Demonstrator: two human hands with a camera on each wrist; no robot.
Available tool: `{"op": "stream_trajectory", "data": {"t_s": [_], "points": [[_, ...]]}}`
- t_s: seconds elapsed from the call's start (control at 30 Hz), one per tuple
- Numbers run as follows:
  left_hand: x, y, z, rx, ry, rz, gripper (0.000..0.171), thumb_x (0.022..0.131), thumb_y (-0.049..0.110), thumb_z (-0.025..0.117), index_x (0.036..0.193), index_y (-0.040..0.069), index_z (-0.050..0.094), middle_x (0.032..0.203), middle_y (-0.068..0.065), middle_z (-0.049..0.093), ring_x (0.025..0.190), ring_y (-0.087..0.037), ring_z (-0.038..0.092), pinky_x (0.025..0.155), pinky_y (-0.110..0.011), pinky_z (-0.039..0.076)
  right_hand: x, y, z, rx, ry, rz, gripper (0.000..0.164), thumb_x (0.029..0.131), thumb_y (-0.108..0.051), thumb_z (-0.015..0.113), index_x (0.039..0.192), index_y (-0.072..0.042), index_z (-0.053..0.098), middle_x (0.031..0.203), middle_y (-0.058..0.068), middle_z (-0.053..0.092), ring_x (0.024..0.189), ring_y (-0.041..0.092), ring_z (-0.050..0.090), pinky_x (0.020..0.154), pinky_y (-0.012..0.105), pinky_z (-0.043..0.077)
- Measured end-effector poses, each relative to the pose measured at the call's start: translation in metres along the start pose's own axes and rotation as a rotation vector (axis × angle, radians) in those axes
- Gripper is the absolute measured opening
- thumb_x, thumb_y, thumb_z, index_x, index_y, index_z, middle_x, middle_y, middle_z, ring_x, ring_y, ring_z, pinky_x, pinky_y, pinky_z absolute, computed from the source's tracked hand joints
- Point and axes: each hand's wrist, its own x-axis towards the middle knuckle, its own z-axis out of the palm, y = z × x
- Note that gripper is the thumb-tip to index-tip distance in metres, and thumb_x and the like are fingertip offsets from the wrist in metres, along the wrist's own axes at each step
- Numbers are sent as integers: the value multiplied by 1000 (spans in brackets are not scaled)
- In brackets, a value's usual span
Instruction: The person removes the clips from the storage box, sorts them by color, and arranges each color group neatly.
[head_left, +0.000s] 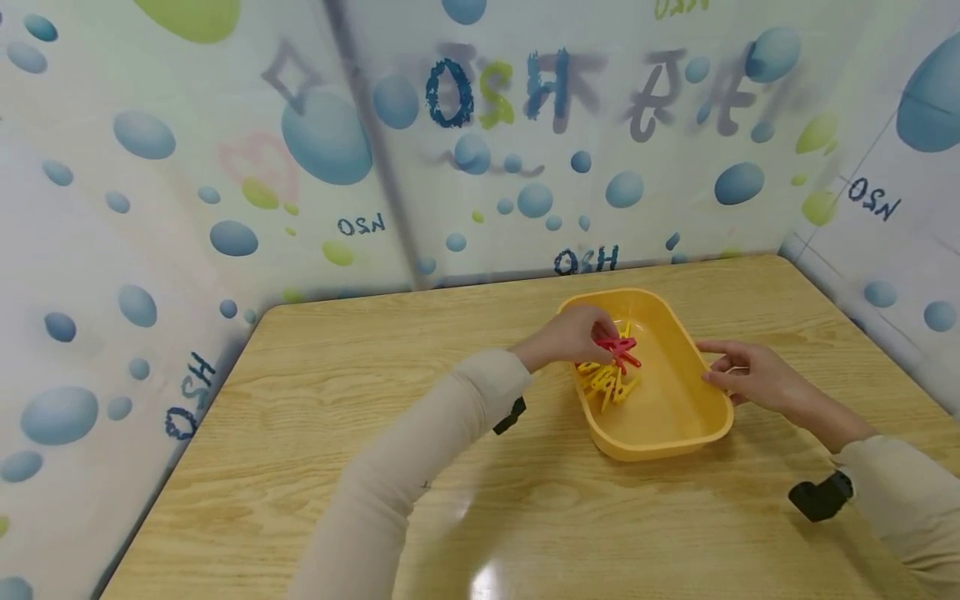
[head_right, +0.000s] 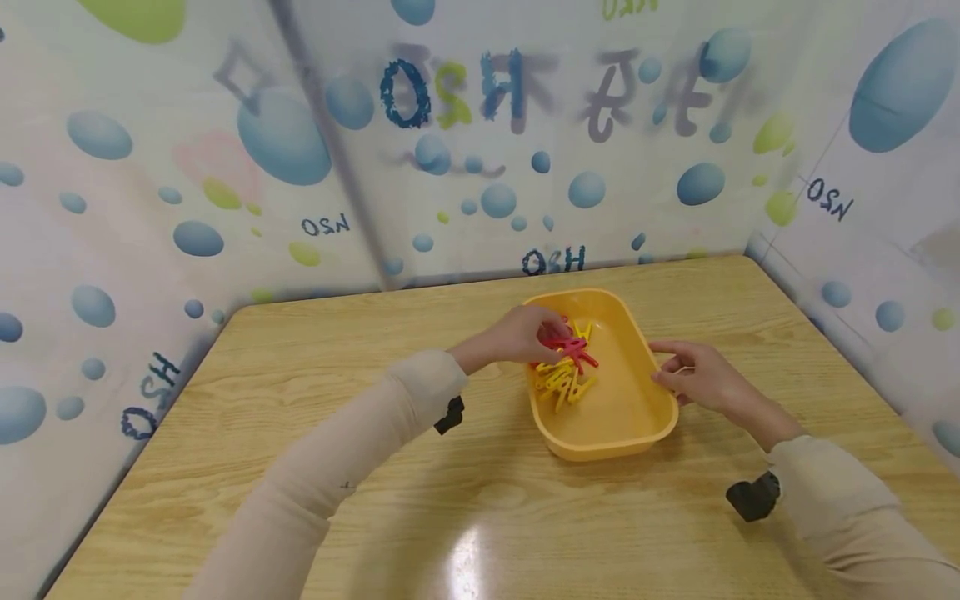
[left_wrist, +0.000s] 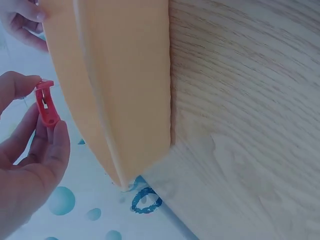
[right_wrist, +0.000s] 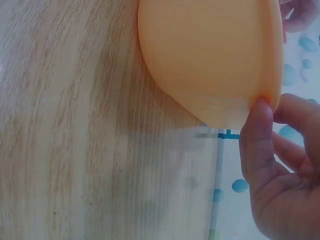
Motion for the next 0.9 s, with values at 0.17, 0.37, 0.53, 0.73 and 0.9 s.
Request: {"op": "stream_trajectory", "data": {"t_s": [0.17,0.37,0.53,0.73,0.9], "points": [[-13,-3,-10,0,20,24,26,78,15,70,102,8,62,92,3,58,82,-10,51,68,-12,42,1,-2,0,6,-6,10,61,90,-23,55,135,8,28,95,16,52,74,18,55,63,29,51],[-31,-4,-23,28,44,39,31,78,18,70,106,8,62,96,1,60,84,-10,52,71,-13,42,1,-2,1,26,3,9,60,90,-22,55,134,9,29,93,15,53,72,14,55,63,31,52],[-48,-11,-34,8,76,56,28,78,18,68,104,8,63,96,2,60,85,-10,54,73,-16,44,0,1,0,46,4,-2,61,90,-23,55,135,8,28,93,16,52,71,14,55,62,30,51],[-71,-39,-39,-50,127,-4,23,77,15,69,98,7,64,92,-1,61,83,-13,56,72,-21,46,0,1,1,60,2,-4,61,90,-23,55,135,8,29,93,16,52,72,14,56,63,30,52],[-91,-70,-34,-48,195,-99,23,75,13,71,97,6,65,91,-3,62,83,-16,57,73,-25,47,0,1,2,56,5,-1,59,90,-21,55,135,8,29,93,16,51,71,15,56,62,31,52]]}}
